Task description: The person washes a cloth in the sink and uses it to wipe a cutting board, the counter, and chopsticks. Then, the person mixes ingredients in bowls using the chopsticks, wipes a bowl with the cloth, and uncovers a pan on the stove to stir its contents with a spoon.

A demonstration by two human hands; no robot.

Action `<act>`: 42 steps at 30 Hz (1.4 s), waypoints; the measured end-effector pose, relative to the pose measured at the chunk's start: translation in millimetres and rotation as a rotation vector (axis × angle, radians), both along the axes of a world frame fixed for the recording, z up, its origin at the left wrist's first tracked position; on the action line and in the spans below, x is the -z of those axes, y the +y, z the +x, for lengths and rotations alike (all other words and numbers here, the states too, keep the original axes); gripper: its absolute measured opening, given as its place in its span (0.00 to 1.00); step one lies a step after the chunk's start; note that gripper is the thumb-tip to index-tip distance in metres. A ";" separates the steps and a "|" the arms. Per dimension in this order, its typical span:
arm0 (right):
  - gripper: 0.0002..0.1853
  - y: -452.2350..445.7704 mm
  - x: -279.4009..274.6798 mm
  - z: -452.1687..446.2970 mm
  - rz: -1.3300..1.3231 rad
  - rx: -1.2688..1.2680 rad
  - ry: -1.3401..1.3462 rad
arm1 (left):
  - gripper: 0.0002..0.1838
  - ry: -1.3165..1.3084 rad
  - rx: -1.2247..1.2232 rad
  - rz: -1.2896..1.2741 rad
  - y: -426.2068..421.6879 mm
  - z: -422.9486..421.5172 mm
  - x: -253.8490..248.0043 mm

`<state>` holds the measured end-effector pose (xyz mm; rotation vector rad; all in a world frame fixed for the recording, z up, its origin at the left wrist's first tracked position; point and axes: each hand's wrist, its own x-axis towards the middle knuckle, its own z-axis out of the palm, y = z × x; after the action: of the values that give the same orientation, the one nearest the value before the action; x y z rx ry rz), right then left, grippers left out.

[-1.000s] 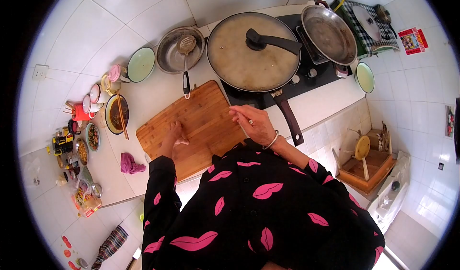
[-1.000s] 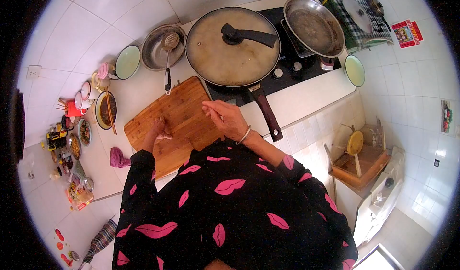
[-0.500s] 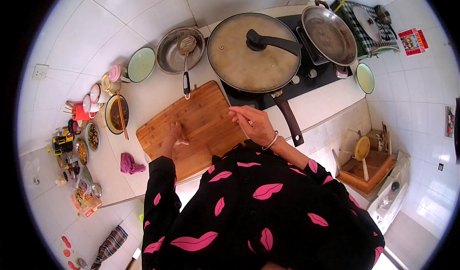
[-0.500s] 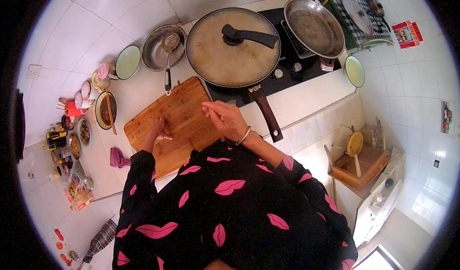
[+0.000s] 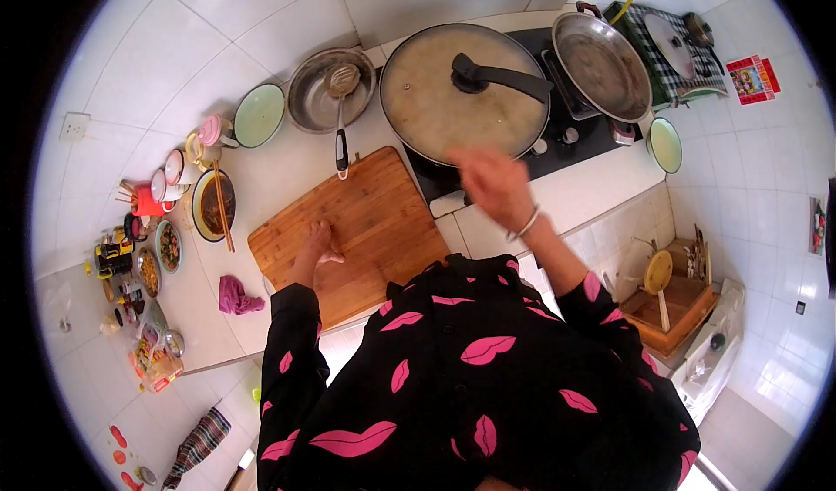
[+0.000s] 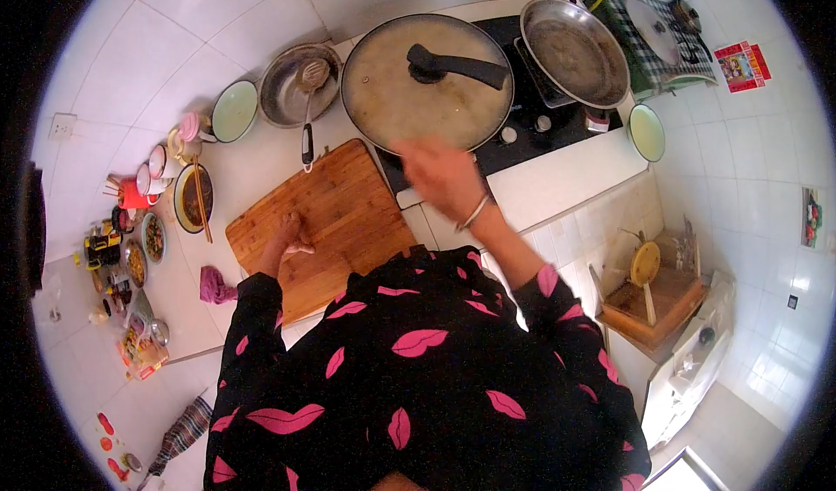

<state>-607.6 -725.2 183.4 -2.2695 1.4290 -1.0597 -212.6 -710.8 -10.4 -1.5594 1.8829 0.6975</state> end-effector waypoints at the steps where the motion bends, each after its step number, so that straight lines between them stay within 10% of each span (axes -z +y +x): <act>1: 0.15 -14.6 -3.0 -15.2 -0.013 0.081 0.124 | 0.54 -0.001 0.002 0.000 0.2 2.0 4.1; 8: 0.17 -116.2 2.1 -78.0 -0.218 0.157 0.699 | 0.56 -0.012 -0.008 -0.016 0.0 -5.0 -6.9; 11: 0.18 -128.2 3.6 -77.2 0.146 0.115 0.706 | 0.56 -0.019 -0.018 0.030 -3.4 -7.9 -12.7; 30: 0.19 -151.0 -65.2 -241.8 0.207 0.497 0.522 | 0.60 0.010 -0.042 -0.010 2.0 1.5 10.7; 42: 0.19 -159.0 10.8 -368.0 0.355 0.890 0.742 | 0.54 -0.014 -0.041 0.046 -2.5 -9.4 -15.5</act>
<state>-975.6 -884.2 172.6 -1.8044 2.7844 0.0030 -222.0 -713.3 5.1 -1.5737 1.8164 0.7406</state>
